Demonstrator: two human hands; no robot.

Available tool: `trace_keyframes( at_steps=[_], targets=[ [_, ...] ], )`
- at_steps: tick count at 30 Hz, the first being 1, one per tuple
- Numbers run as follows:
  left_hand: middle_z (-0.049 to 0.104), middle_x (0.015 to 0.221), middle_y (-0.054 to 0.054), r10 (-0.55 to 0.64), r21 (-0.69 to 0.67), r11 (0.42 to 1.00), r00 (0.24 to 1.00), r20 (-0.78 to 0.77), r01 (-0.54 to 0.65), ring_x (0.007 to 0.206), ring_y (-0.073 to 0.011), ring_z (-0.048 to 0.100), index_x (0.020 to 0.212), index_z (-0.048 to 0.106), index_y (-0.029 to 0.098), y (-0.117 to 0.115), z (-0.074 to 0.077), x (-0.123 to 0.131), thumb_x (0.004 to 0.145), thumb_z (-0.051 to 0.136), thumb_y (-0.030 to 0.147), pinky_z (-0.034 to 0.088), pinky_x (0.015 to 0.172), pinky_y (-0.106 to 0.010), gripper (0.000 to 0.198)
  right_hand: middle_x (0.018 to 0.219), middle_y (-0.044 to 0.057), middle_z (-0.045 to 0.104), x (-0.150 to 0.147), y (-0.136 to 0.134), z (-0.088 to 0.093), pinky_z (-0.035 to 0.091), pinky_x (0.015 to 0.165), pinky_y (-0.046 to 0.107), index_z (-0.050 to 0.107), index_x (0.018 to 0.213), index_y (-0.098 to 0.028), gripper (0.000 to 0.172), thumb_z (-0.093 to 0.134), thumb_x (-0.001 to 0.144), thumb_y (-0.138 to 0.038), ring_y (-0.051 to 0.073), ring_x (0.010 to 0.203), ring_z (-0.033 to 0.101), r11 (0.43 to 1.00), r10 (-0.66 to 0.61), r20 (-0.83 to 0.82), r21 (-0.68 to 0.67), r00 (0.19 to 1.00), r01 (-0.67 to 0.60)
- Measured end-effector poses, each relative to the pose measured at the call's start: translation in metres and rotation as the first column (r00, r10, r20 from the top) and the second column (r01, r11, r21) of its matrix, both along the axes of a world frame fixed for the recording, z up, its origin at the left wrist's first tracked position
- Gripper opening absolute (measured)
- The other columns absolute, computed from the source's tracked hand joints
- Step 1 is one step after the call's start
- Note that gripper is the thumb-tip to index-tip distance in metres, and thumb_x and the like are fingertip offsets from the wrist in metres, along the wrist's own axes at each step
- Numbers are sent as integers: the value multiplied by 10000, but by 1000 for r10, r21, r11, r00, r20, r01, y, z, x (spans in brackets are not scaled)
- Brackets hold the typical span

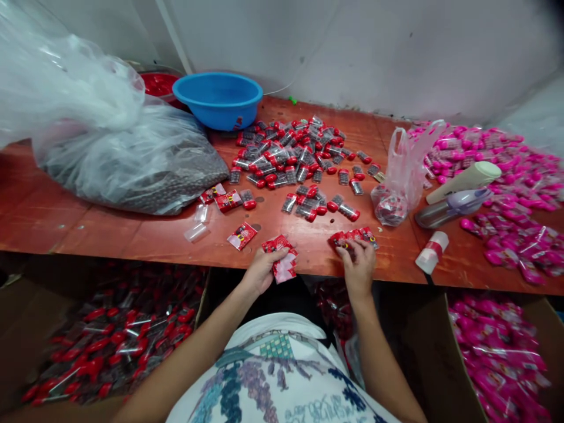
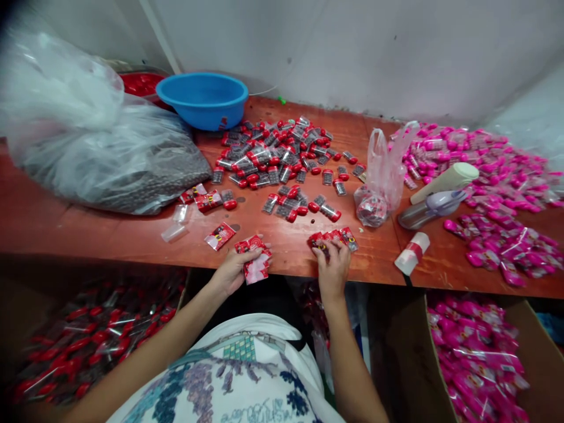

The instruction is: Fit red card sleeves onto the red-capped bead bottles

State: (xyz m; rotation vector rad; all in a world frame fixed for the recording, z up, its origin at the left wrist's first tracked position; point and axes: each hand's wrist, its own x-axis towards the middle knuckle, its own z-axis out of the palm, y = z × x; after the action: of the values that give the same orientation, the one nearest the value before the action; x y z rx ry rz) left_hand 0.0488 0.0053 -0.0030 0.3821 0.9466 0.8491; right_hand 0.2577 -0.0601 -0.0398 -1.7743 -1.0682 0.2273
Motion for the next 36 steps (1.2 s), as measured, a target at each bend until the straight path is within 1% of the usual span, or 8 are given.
trace_keyframes(
  at_steps=[2, 7, 13, 16, 20, 24, 30, 36],
  targets=[
    [738, 857, -103, 4, 3, 1000, 1000, -6, -4, 690, -219, 697, 922, 673, 116, 1, -2, 2, 571, 790, 93, 578, 658, -354, 371, 1038, 88, 579, -15, 3, 5, 426, 932, 442, 691, 963, -218, 218, 654, 790, -346, 248, 1026, 530, 995, 96, 42, -1, 994, -96],
    [718, 720, -51, 68, 89, 994, 998, -3, -67, 631, -164, 676, 794, 680, 106, 4, -7, 4, 527, 827, 108, 549, 641, -264, 305, 989, 45, 655, -75, 22, 11, 509, 778, 308, 618, 1112, -241, 273, 576, 844, -270, 186, 889, 615, 891, 437, -264, -2, 860, -453],
    [713, 698, -23, 212, 113, 972, 977, -29, -207, 621, -154, 678, 782, 671, 124, 12, -2, -11, 501, 833, 82, 555, 640, -254, 327, 991, 34, 692, -77, 52, 16, 489, 812, 310, 629, 1146, -271, 293, 489, 890, -246, 185, 910, 635, 786, 612, -106, -23, 784, -617],
    [707, 685, -26, 293, 3, 956, 955, -39, -293, 595, -149, 674, 765, 659, 120, 20, -1, -17, 548, 795, 40, 564, 606, -252, 269, 938, 36, 710, -63, 76, 17, 476, 738, 295, 618, 1164, -287, 288, 465, 922, -322, 192, 836, 654, 819, 557, 5, -170, 830, -549],
    [683, 648, -19, 334, -184, 924, 941, -42, -336, 554, -132, 658, 703, 621, 122, 29, -2, -24, 648, 720, 6, 571, 583, -253, 162, 824, 95, 697, -52, 106, 11, 431, 735, 325, 613, 1184, -237, 372, 548, 881, -444, 240, 816, 637, 911, 319, 251, -348, 914, -222],
    [686, 665, -21, 346, -260, 906, 938, -3, -334, 554, -136, 656, 716, 616, 132, 32, -3, -29, 689, 706, 32, 583, 587, -279, 138, 959, 155, 640, -60, 104, 1, 417, 789, 362, 681, 1007, -202, 346, 621, 820, -487, 273, 921, 576, 913, 336, 356, -351, 872, -208],
    [691, 689, -23, 362, -312, 890, 931, 41, -332, 590, -125, 664, 736, 627, 135, 34, -4, -32, 723, 679, 25, 586, 648, -277, 123, 1078, 81, 619, -76, 57, 0, 462, 865, 349, 618, 1165, -252, 284, 468, 925, -269, 207, 979, 579, 858, 503, 75, -166, 861, -486],
    [688, 668, -36, 343, -305, 900, 938, 57, -311, 574, -129, 655, 694, 637, 125, 32, -1, -23, 748, 649, 30, 574, 615, -262, 110, 1156, 55, 643, -95, 30, 22, 496, 904, 345, 506, 1290, -250, 461, 605, 846, -323, 203, 1010, 628, 869, 466, -442, 63, 767, -491]
  ],
)
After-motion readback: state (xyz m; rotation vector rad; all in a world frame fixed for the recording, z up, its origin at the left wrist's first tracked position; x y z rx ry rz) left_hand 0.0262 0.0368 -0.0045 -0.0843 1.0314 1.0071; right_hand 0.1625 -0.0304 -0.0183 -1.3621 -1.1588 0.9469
